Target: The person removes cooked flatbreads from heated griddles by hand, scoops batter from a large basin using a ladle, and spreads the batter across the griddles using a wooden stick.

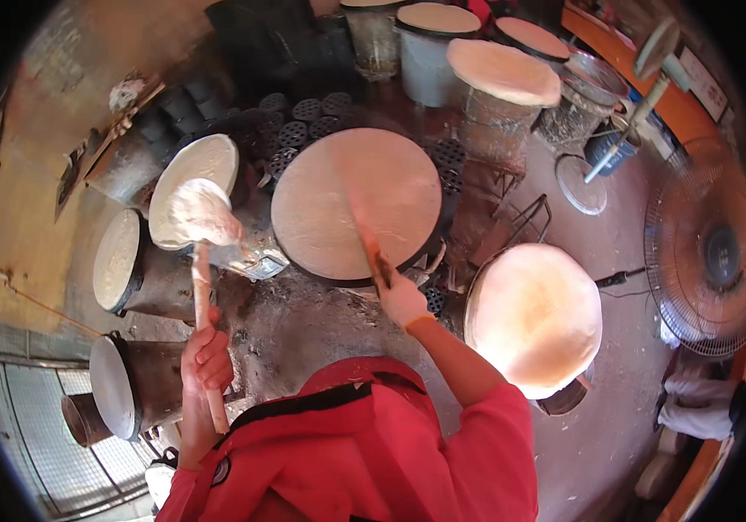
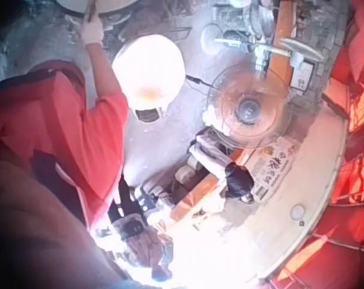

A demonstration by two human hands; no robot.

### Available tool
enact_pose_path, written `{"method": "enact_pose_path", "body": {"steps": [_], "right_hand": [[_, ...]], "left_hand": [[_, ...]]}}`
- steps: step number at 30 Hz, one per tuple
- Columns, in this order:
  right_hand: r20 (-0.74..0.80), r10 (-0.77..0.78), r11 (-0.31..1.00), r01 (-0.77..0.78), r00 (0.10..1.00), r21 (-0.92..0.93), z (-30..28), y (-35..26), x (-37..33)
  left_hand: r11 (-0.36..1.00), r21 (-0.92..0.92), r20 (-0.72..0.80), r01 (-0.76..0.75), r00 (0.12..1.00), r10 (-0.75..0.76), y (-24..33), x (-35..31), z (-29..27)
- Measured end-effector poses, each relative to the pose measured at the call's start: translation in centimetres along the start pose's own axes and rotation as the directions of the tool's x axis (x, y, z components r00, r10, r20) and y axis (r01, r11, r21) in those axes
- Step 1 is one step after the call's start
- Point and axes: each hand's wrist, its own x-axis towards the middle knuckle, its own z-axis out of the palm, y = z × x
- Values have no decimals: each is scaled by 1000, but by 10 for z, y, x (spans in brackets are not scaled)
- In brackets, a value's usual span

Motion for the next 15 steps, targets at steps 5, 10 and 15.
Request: {"method": "enact_pose_path", "body": {"steps": [5,10,15], "right_hand": [[210,-45,982,81,977,-168,37,-12,-44],[-26,-106,968,109,994,226,66,-44,-65],[97,-179,850,104,979,517,122,-59,-88]], "left_hand": [[984,-173,-247,-28,969,-16,26,-48,-94],[942,-334,-239,11,966,-96,23,-149,-121],[968,-172,-284,-180,950,126,30,-234,-136]]}}
